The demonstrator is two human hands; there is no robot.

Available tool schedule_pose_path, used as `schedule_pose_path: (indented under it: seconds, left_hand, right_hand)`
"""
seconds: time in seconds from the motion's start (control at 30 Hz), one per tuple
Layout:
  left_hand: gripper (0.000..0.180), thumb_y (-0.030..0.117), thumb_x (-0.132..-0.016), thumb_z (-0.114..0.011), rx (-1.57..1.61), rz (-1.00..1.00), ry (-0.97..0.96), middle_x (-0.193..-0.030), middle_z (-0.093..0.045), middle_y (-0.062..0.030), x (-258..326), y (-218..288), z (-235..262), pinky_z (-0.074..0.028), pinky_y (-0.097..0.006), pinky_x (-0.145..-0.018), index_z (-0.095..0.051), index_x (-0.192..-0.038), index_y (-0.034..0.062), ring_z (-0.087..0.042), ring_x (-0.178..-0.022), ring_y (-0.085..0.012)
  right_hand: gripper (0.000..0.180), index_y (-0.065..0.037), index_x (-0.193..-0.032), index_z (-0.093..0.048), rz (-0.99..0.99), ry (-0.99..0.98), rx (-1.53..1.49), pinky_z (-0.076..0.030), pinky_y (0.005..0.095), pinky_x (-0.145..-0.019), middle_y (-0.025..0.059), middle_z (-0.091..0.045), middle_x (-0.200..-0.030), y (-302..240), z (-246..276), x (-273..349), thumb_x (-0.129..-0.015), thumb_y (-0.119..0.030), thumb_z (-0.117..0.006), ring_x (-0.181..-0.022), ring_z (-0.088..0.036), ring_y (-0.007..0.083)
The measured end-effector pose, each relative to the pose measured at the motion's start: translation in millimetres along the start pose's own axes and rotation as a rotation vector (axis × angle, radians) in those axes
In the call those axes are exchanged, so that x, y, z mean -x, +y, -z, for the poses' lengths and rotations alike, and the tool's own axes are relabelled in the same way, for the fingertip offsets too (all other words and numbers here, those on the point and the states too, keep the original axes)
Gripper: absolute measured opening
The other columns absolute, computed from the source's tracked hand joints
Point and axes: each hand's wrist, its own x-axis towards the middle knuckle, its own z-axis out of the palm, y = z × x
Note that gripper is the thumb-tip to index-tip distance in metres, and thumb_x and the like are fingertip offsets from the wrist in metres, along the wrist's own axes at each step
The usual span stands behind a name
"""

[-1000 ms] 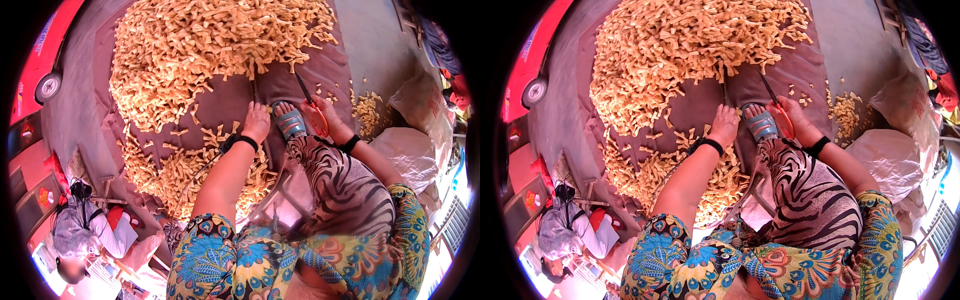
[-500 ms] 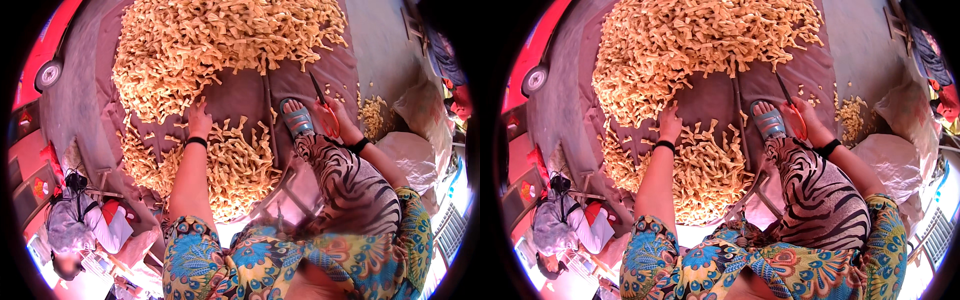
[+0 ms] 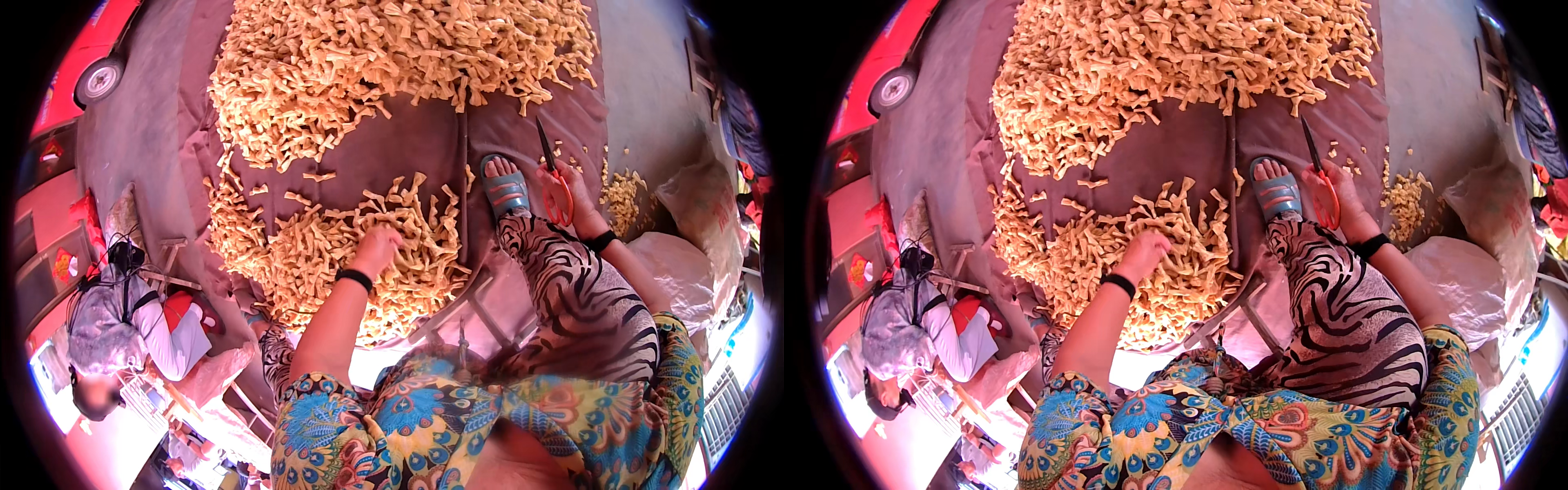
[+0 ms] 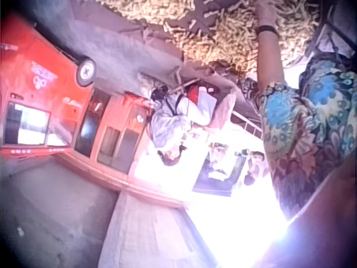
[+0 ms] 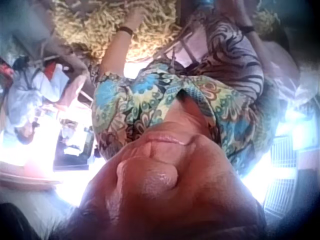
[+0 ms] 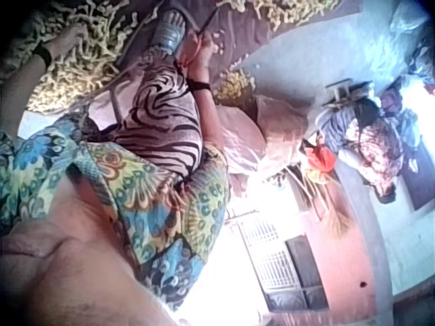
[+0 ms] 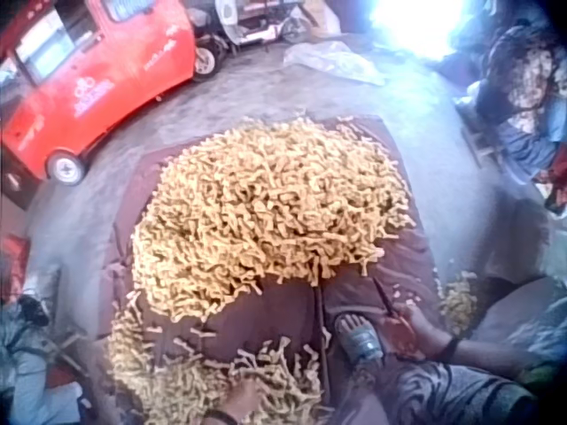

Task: The person is using scissors to cut small pieces off of ginger roots from a large pile on a tarp.

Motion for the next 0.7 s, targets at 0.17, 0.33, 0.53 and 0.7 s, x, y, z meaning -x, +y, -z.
schedule_pose_path:
  seconds: [0.17,0.33,0.53,0.7]
  left_hand:
    - [0.017,0.009,-0.074,-0.056,-0.086,0.105,0.246,-0.097,-0.059,-0.0137,-18.0,-5.4,56.8,-0.047,-0.036,-0.078,-0.065,-0.087,0.0124,-0.056,-0.093,-0.0298]
    - [0.021,0.005,-0.076,-0.049,-0.528,-0.086,0.794,-0.093,-0.06,-0.0155,-69.9,-52.3,92.0,-0.047,-0.039,-0.084,-0.065,-0.09,0.0074,-0.057,-0.091,-0.0333]
    - [0.021,0.008,-0.077,-0.046,-0.622,0.216,-0.187,-0.084,-0.065,-0.0179,-88.7,-107.5,92.8,-0.048,-0.042,-0.077,-0.067,-0.081,0.0048,-0.061,-0.083,-0.0359]
    - [0.04,0.002,-0.075,-0.049,-0.267,-0.038,0.681,-0.113,-0.054,-0.0234,-129.7,-16.7,159.1,-0.045,-0.043,-0.083,-0.052,-0.115,0.0038,-0.056,-0.097,-0.038]
  right_hand:
    - [0.009,-0.007,-0.089,-0.055,0.004,-0.004,0.052,-0.033,0.0197,-0.039,-0.0049,-0.049,-0.061,0.4,1.0,0.8,-0.087,-0.015,-0.058,-0.045,-0.043,0.004]
    - [0.008,-0.007,-0.09,-0.056,0.096,0.018,0.14,-0.033,0.0183,-0.044,-0.0062,-0.049,-0.065,8.7,1.2,-3.3,-0.086,-0.014,-0.06,-0.052,-0.042,0.0022]
    - [0.01,-0.006,-0.091,-0.055,0.044,0.027,0.221,-0.034,0.0197,-0.043,-0.0045,-0.05,-0.065,5.1,-2.4,-2.9,-0.085,-0.014,-0.059,-0.05,-0.044,0.0041]
    - [0.008,-0.005,-0.089,-0.054,0.002,0.055,0.109,-0.035,0.0198,-0.041,-0.0029,-0.05,-0.065,1.7,10.8,11.7,-0.086,-0.012,-0.057,-0.048,-0.046,0.0052]
